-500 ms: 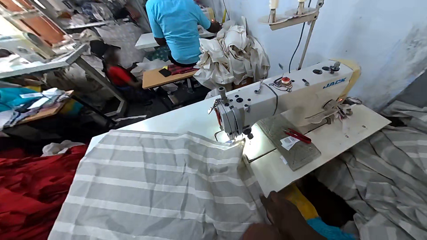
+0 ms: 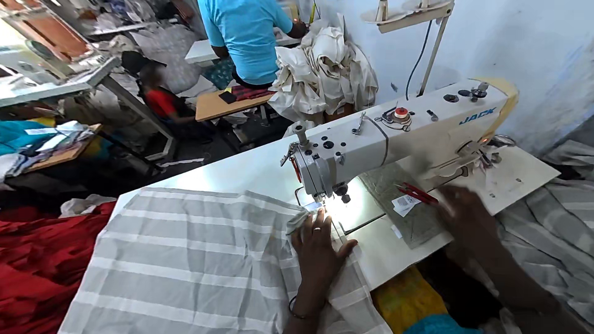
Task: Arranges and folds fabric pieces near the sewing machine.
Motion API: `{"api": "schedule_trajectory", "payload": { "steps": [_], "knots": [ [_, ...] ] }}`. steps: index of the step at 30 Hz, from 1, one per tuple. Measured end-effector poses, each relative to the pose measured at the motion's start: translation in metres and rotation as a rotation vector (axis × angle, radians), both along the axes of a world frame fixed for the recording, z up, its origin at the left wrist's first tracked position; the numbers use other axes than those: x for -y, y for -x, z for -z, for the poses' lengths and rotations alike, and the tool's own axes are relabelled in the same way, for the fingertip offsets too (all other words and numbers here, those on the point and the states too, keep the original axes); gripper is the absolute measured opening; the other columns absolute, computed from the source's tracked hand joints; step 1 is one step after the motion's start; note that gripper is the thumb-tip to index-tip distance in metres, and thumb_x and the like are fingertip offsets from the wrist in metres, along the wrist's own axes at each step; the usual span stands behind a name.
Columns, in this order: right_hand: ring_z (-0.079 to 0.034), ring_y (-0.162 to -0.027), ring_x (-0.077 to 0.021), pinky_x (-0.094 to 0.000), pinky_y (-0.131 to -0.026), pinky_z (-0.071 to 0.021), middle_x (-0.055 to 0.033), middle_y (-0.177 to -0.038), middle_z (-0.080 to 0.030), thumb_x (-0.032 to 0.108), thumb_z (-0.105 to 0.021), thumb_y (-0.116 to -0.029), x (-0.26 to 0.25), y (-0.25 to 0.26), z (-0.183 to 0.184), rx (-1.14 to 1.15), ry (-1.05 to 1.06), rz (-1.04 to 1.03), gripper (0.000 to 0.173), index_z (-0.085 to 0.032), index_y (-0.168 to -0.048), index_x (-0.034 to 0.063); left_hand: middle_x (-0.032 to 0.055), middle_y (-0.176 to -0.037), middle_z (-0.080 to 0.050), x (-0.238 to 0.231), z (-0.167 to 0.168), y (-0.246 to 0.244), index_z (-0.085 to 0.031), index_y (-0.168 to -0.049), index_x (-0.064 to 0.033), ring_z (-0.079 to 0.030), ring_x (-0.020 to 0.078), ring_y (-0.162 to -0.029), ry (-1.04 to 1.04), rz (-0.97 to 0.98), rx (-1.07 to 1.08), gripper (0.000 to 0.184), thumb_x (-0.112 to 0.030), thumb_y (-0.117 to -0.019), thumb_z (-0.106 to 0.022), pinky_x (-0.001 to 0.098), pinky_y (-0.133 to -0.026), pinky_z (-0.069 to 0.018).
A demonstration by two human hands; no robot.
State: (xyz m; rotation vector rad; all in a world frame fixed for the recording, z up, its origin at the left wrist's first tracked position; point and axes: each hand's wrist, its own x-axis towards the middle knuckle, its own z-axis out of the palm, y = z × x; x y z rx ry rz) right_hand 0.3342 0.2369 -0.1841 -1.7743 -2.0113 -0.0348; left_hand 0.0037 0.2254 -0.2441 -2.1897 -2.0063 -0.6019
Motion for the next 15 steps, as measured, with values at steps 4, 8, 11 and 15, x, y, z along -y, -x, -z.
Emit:
{"api": "schedule_trajectory", "payload": {
  "steps": [4, 8, 11, 15],
  "knots": [
    [-0.060, -0.127, -0.0427, -0.0627, -0.099, -0.0514, -0.0202, -0.136, -0.064, -0.006, -0.056, -0.0958, -0.051, -0.041, 0.039, -0.024, -0.162, -0.025, 0.034, -0.070, -0.126, -0.0006, 0.0005, -0.158, -0.048, -0.006, -0.002, 0.002, -0.064, -0.140, -0.0180, -0.035, 0.0362, -0.151, 0.089, -0.010, 0.005, 0.095, -0.089, -0.0803, -0.043, 0.0721, -0.116, -0.0179],
    [-0.056, -0.132, -0.0439, -0.0623, -0.104, -0.0486, -0.0205, -0.141, -0.061, -0.002, -0.051, -0.0975, -0.048, -0.040, 0.056, -0.056, -0.301, 0.035, 0.037, -0.067, -0.131, -0.0011, -0.0027, -0.158, -0.049, 0.004, 0.000, 0.000, -0.065, -0.139, -0.0216, -0.038, 0.0337, -0.149, 0.070, -0.010, -0.006, 0.094, -0.090, -0.0815, -0.037, 0.0705, -0.116, -0.0207],
    [-0.049, -0.140, -0.0425, -0.0595, -0.111, -0.0433, -0.0183, -0.148, -0.057, 0.002, -0.047, -0.0981, -0.046, -0.042, 0.063, -0.034, -0.381, 0.068, 0.042, -0.063, -0.137, 0.0011, 0.0012, -0.155, -0.051, -0.009, -0.001, 0.008, -0.066, -0.135, -0.0163, -0.040, 0.0336, -0.148, 0.071, 0.001, 0.038, 0.093, -0.089, -0.0802, -0.045, 0.0680, -0.118, -0.0216],
    [-0.054, -0.134, -0.0428, -0.0604, -0.102, -0.0489, -0.0180, -0.145, -0.059, 0.007, -0.049, -0.0999, -0.048, -0.042, 0.062, -0.007, -0.388, 0.085, 0.040, -0.064, -0.136, 0.0021, 0.0114, -0.143, -0.061, -0.046, -0.007, 0.021, -0.070, -0.126, -0.0091, -0.044, 0.0351, -0.145, 0.087, -0.003, 0.075, 0.093, -0.085, -0.0733, -0.060, 0.0652, -0.119, -0.0231]
  ]
}}
